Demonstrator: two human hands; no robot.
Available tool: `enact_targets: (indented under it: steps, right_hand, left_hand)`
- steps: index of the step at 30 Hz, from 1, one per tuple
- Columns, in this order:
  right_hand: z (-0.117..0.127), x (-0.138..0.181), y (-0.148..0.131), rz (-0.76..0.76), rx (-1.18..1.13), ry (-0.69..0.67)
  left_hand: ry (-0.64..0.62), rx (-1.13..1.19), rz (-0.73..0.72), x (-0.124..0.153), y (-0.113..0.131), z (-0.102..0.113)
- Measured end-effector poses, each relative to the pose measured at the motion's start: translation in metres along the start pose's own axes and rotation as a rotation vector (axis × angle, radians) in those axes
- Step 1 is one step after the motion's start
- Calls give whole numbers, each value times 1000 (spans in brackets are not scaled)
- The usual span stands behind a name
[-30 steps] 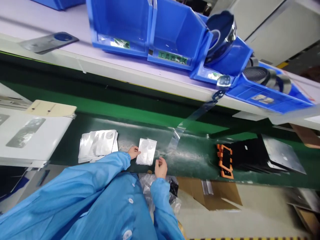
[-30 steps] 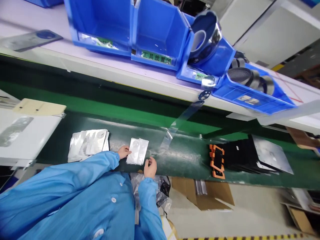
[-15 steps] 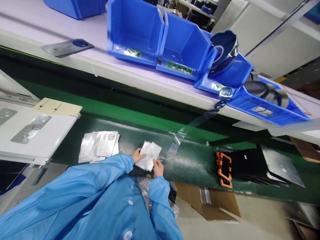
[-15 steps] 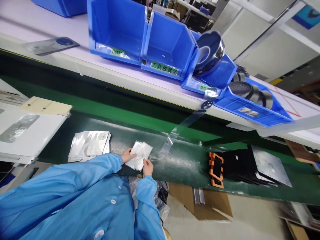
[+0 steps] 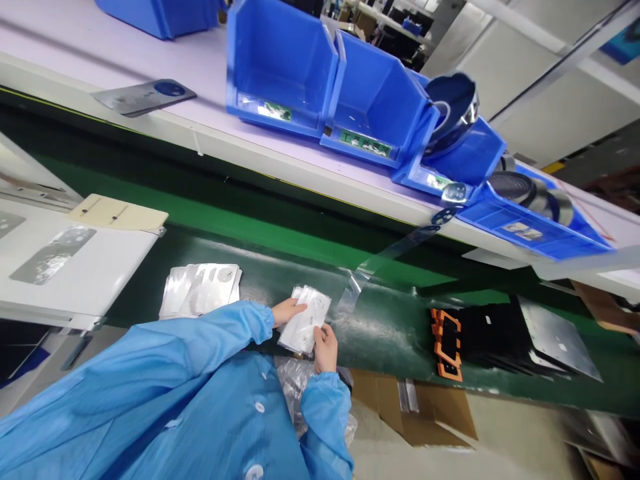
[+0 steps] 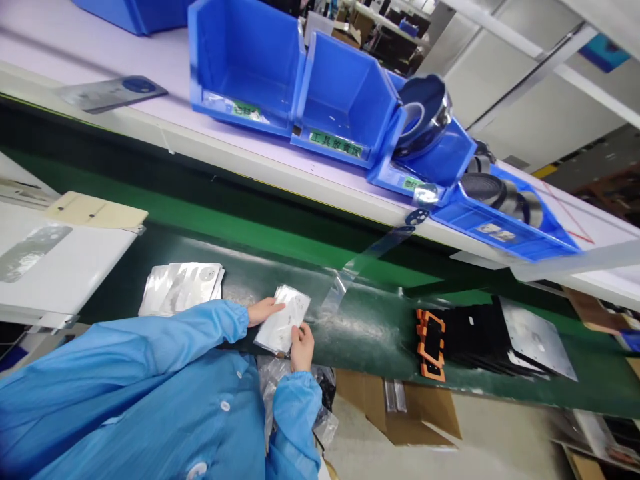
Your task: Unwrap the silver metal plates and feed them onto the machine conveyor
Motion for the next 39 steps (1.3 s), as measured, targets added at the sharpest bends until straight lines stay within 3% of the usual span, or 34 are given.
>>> enact_targets:
  steps: [3, 9, 13, 16, 19, 22, 24, 28, 32, 35, 39]
  right_hand:
    - [-24, -1, -12, -15, -18, -66]
    - [-60, -12, -35, -5, 2, -161]
    - [-90, -21, -33, -20, 86, -218]
    - [-95, -26, -30, 8, 114, -175]
    - [-82, -26, -34, 38, 90, -78]
    - [-74, -21, -43, 49, 55, -64]
    - [-82, -16, -50, 59, 39, -88]
    - [-136, 0, -60, 58, 70, -191]
    - [-205, 29, -70, -4, 199, -581]
    - [-224, 39, -97, -10, 443, -853]
    - [-244, 13, -149, 108, 621, -757]
  left_hand:
    - [-8, 105, -48, 20, 3, 15]
    - [226, 227, -156, 53, 6, 70]
    - [309, 239, -164, 60, 10, 87]
    - [352, 220, -145, 60, 10, 94]
    - [371, 192, -91, 58, 6, 97]
    - [349, 178, -33, 60, 4, 95]
    - [314, 189, -28, 64, 11, 95]
    - [155, 290, -94, 84, 43, 103]
    - [-26, 445, -164, 131, 71, 115]
    - [-62, 546, -220, 179, 67, 119]
    - [-103, 688, -312, 232, 40, 117]
Point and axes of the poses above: each hand's wrist, its own x-axis away from the middle knuckle, its own z-axis out of the back of the hand, y = z × x, the point moved 5 cm from there along -x, towards the middle knuckle, and after that the axes turned 12 degrees about -y, right-handed, at the moved point
